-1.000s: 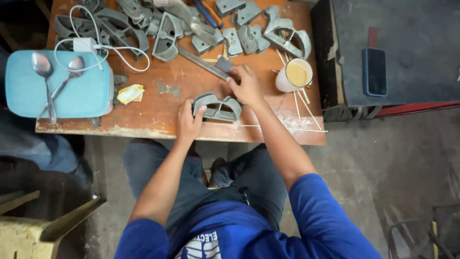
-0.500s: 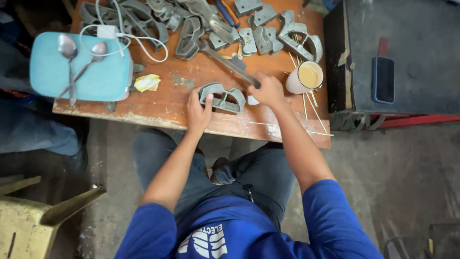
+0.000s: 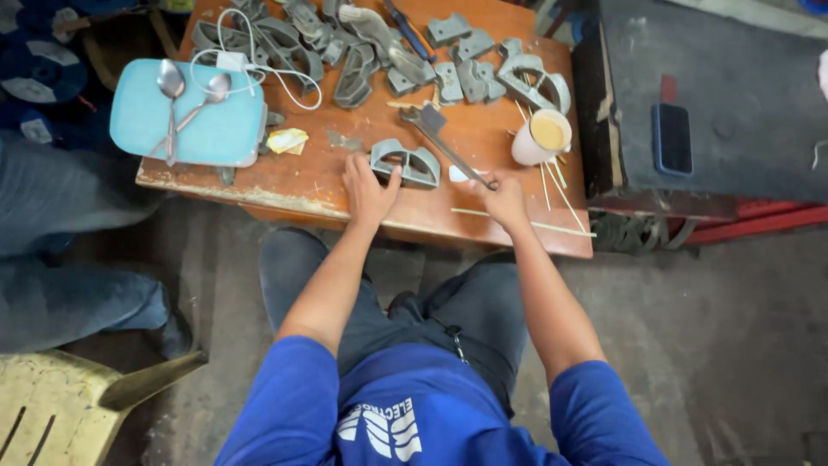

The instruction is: Filing the edges of metal components to remove burrs and smooth the surface

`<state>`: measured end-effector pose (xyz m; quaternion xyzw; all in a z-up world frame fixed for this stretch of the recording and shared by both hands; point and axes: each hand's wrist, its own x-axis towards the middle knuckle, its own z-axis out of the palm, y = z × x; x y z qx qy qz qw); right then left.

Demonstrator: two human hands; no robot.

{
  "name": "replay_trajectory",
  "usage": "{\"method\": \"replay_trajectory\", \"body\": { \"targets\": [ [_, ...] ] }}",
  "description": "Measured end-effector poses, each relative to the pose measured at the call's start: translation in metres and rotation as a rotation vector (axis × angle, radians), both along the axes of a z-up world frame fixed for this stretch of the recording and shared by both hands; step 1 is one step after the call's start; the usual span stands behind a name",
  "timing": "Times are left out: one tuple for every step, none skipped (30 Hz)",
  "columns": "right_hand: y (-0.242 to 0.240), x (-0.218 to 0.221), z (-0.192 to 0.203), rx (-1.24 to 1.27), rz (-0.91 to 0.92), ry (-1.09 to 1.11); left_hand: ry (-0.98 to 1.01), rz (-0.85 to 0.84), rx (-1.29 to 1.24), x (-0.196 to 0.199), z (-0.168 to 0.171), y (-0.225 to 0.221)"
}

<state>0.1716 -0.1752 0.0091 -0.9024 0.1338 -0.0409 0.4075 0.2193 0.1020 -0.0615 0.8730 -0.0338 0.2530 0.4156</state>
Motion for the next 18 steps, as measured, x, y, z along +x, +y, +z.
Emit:
{"method": "replay_trajectory", "body": {
  "targets": [
    [0.001,-0.006,-0.006,0.002,-0.004,0.002,0.002,-0.004,0.002,-0.009,0.009,0.001],
    [0.002,-0.012,-0.013,0.048,-0.02,0.009,0.037,0.022,0.037,-0.017,0.018,0.002],
    [0.003,-0.014,-0.017,0.092,-0.032,0.011,0.067,0.054,0.069,-0.023,0.029,0.004],
    [0.004,-0.011,-0.027,0.091,-0.031,0.009,0.065,0.055,0.068,-0.026,0.029,0.004],
    [0.005,-0.01,-0.038,0.098,-0.014,-0.002,0.082,0.089,0.117,-0.032,0.028,0.006],
    [0.007,-0.01,-0.049,0.106,0.003,-0.014,0.1,0.122,0.165,-0.037,0.028,0.008],
    [0.013,-0.014,-0.051,0.109,0.003,-0.008,0.106,0.123,0.168,-0.041,0.025,0.009],
    [0.019,-0.017,-0.052,0.077,0.017,-0.002,0.135,0.117,0.158,-0.046,0.023,0.01],
    [0.025,-0.014,-0.051,0.041,0.042,-0.005,0.158,0.12,0.143,-0.045,0.022,0.011],
    [0.022,-0.016,-0.055,0.039,0.052,-0.006,0.158,0.13,0.14,-0.047,0.021,0.011],
    [0.022,-0.015,-0.059,-0.029,0.057,0.002,0.228,0.104,0.097,-0.048,0.019,0.014],
    [0.021,-0.013,-0.063,-0.098,0.062,0.008,0.297,0.077,0.052,-0.048,0.017,0.016],
    [0.024,-0.015,-0.051,-0.095,0.074,0.011,0.3,0.09,0.053,-0.047,0.016,0.018],
    [0.027,-0.016,-0.039,-0.126,0.065,-0.02,0.279,0.069,0.04,-0.046,0.013,0.02],
    [0.03,-0.023,-0.031,-0.155,0.056,-0.04,0.27,0.047,0.027,-0.05,0.007,0.022],
    [0.028,-0.024,-0.028,-0.151,0.07,-0.026,0.285,0.059,0.029,-0.054,0.004,0.024],
    [0.025,-0.026,-0.023,-0.141,0.064,-0.055,0.306,0.054,0.021,-0.058,0.003,0.025],
    [0.022,-0.027,-0.018,-0.13,0.058,-0.083,0.328,0.049,0.012,-0.06,0.002,0.026]
  ]
}}
